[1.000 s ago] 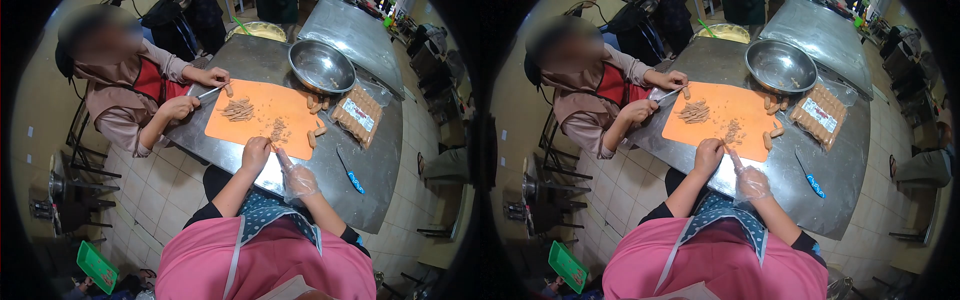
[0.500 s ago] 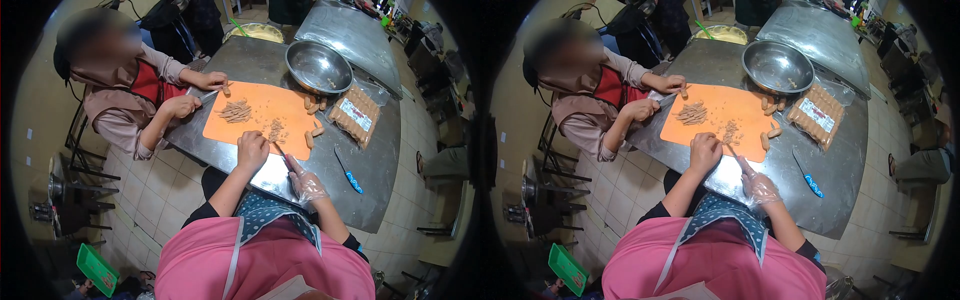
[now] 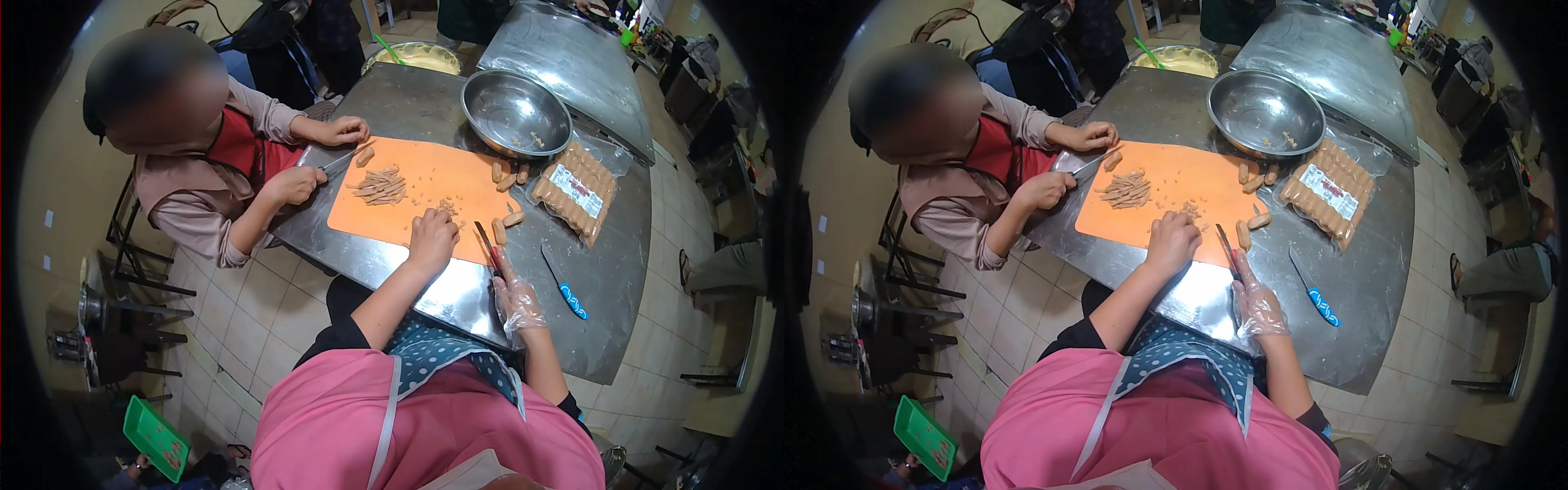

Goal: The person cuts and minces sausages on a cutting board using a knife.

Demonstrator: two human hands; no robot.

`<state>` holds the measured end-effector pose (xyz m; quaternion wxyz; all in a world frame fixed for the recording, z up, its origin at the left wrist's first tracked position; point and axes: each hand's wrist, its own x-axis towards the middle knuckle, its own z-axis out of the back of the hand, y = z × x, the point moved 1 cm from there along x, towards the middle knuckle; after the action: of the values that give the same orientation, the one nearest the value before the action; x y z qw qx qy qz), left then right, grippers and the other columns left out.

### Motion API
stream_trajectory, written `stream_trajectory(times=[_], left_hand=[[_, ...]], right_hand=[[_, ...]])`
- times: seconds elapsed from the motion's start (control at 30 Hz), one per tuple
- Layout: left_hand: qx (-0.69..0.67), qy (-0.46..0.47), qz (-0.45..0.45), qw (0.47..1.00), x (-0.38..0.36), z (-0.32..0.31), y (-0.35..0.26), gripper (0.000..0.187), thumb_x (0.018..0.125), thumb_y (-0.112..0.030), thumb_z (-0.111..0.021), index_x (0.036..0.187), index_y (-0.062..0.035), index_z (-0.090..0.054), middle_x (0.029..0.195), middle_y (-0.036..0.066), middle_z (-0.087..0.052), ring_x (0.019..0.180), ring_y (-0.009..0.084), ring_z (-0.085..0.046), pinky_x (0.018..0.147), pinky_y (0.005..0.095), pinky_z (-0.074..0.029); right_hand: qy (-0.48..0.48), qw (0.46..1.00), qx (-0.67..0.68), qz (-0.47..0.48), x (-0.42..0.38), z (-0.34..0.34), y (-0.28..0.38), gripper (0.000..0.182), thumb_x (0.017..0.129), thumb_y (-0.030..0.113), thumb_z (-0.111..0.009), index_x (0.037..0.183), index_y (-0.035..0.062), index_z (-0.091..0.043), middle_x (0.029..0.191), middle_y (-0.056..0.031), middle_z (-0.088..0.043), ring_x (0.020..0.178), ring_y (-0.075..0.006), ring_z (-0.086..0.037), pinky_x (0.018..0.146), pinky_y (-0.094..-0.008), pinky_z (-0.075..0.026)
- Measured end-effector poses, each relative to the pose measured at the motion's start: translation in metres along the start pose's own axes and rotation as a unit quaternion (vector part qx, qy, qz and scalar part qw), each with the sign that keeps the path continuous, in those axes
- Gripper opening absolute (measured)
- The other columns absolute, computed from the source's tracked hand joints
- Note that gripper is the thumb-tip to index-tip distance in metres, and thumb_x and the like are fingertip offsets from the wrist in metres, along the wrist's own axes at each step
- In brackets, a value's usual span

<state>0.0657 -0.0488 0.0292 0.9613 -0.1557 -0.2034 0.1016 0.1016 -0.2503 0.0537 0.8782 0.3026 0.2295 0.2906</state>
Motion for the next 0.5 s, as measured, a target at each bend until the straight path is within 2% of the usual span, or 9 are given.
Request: stream_trajectory(times=[0.17, 0.23, 0.33, 0.4, 0.5], left_hand=[[0.002, 0.013, 0.0, 1.0, 0.006, 0.001, 0.0, 0.009, 0.073, -0.016, -0.062, 0.074, -0.0073, -0.065, 0.087, 0.005, -0.058, 0.089, 0.0239, -0.052, 0.074, 0.0396, -0.038], [-0.015, 0.006, 0.005, 1.0, 0.009, 0.008, 0.0, 0.009, 0.073, -0.015, -0.062, 0.075, -0.0062, -0.065, 0.086, 0.006, -0.059, 0.088, 0.0253, -0.052, 0.074, 0.0399, -0.039], [-0.088, -0.033, 0.049, 0.994, 0.011, 0.028, 0.017, 0.012, 0.076, -0.014, -0.061, 0.076, -0.0031, -0.064, 0.079, 0.01, -0.063, 0.08, 0.0271, -0.058, 0.071, 0.0382, -0.044], [-0.214, 0.024, 0.2, 0.956, 0.007, 0.042, 0.035, 0.014, 0.078, -0.016, -0.059, 0.077, -0.0029, -0.063, 0.077, 0.014, -0.064, 0.078, 0.03, -0.059, 0.072, 0.0412, -0.045], [-0.137, 0.011, 0.163, 0.977, -0.005, 0.05, 0.054, 0.015, 0.077, -0.017, -0.06, 0.078, -0.0023, -0.064, 0.072, 0.014, -0.064, 0.072, 0.0298, -0.062, 0.068, 0.0399, -0.047]], right_hand=[[0.002, 1.0, -0.011, -0.01, 0.0, 0.006, 0.007, 0.059, 0.089, 0.023, -0.046, 0.141, 0.0327, -0.017, 0.094, -0.0293, -0.059, 0.086, -0.0437, -0.058, 0.073, -0.0493, -0.044], [0.047, 0.993, 0.023, -0.108, -0.002, 0.016, 0.022, 0.056, 0.09, 0.02, -0.047, 0.14, 0.0305, -0.024, 0.116, -0.0266, -0.053, 0.107, -0.0418, -0.051, 0.088, -0.0437, -0.042], [0.032, 0.996, 0.027, -0.074, -0.003, 0.015, 0.023, 0.056, 0.09, 0.022, -0.047, 0.14, 0.0306, -0.024, 0.114, -0.0272, -0.054, 0.105, -0.0425, -0.052, 0.087, -0.0438, -0.042], [0.04, 0.997, 0.02, -0.058, -0.004, 0.011, 0.023, 0.055, 0.09, 0.022, -0.046, 0.14, 0.0305, -0.024, 0.113, -0.0273, -0.054, 0.105, -0.0426, -0.052, 0.087, -0.0439, -0.042], [0.066, 0.997, 0.01, -0.032, -0.002, 0.004, 0.026, 0.055, 0.09, 0.023, -0.045, 0.14, 0.0301, -0.023, 0.112, -0.0275, -0.055, 0.103, -0.0429, -0.053, 0.086, -0.0447, -0.042]])
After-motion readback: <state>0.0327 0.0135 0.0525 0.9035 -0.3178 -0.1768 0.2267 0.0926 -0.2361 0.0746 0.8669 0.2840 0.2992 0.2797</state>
